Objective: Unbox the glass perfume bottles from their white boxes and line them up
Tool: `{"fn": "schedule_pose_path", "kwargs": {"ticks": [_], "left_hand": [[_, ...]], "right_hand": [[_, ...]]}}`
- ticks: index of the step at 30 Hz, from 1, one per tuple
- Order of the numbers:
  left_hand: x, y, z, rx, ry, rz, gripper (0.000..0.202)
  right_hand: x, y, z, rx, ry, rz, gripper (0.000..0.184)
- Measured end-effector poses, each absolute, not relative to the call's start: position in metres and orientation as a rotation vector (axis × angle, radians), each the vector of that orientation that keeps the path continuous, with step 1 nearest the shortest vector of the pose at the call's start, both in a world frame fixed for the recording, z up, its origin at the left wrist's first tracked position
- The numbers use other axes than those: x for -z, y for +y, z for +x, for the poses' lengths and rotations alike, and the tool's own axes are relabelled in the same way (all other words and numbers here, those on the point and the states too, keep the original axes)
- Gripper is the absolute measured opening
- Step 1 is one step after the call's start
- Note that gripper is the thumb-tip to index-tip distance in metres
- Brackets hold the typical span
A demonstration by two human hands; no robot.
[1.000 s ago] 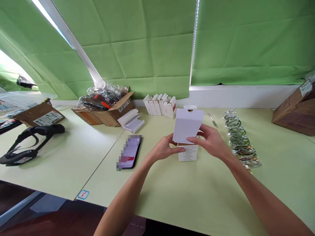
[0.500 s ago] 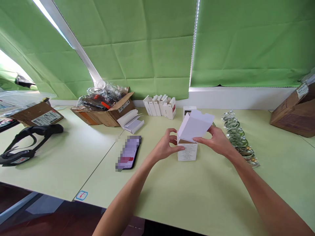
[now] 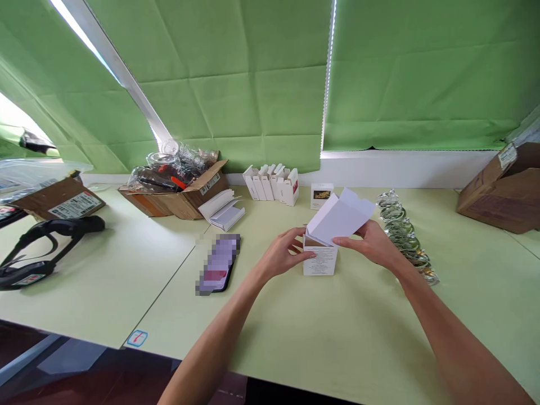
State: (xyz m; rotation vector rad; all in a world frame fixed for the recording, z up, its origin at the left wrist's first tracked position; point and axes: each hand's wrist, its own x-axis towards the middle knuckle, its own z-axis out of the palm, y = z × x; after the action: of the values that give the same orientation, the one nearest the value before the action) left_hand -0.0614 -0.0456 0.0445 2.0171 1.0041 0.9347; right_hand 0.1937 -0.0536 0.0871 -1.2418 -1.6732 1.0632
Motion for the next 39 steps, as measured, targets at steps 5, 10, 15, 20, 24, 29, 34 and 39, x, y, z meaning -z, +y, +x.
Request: {"fn": "schedule_pose_path", "kwargs": {"ticks": [5,10,15,20,24,29,34,39], "left_hand": [[-0.039,-0.046,-0.061,-0.99,1.054,1.983,0.049],[-0.038,-0.047,-0.062,-0.97,1.047,2.076,0.046],[-0.042,-0.048,-0.062,-0.908,1.045,2.206,0.037],[-0.045,-0.051,-0.063,-0.869,1.14,2.195,0.044],[-0.045,-0.052,-0.063,-0.84,1.193,2.159,0.048],[-0.043,-0.051,-0.063,-0.896,1.162,2.141,0.062],[-0.042,-0.051,-0.064,-0.874,1.146,2.203,0.063],[-0.045,-0.052,-0.063,-0.906,1.086,2.285,0.054]], "right_hand": [[-0.094,-0.057,0.194,-0.906,-1.835,-1.331,0.044],[-0.106,-0.061,0.19,-0.808,-2.05,-1.309,0.039],[-0.108,-0.063,0.185,-0.703,-2.147,-1.298,0.041],[-0.101,-0.065,0.184,-0.742,-1.994,-1.301,0.047],[-0.099,-0.067,0.184,-0.698,-1.997,-1.297,0.037],[-0.097,-0.072,0.182,-0.541,-1.997,-1.239,0.043],[-0.092,-0.075,0.179,-0.376,-2.146,-1.048,0.015],[-0.09,-0.079,0.175,-0.282,-2.211,-1.102,0.036]]}}
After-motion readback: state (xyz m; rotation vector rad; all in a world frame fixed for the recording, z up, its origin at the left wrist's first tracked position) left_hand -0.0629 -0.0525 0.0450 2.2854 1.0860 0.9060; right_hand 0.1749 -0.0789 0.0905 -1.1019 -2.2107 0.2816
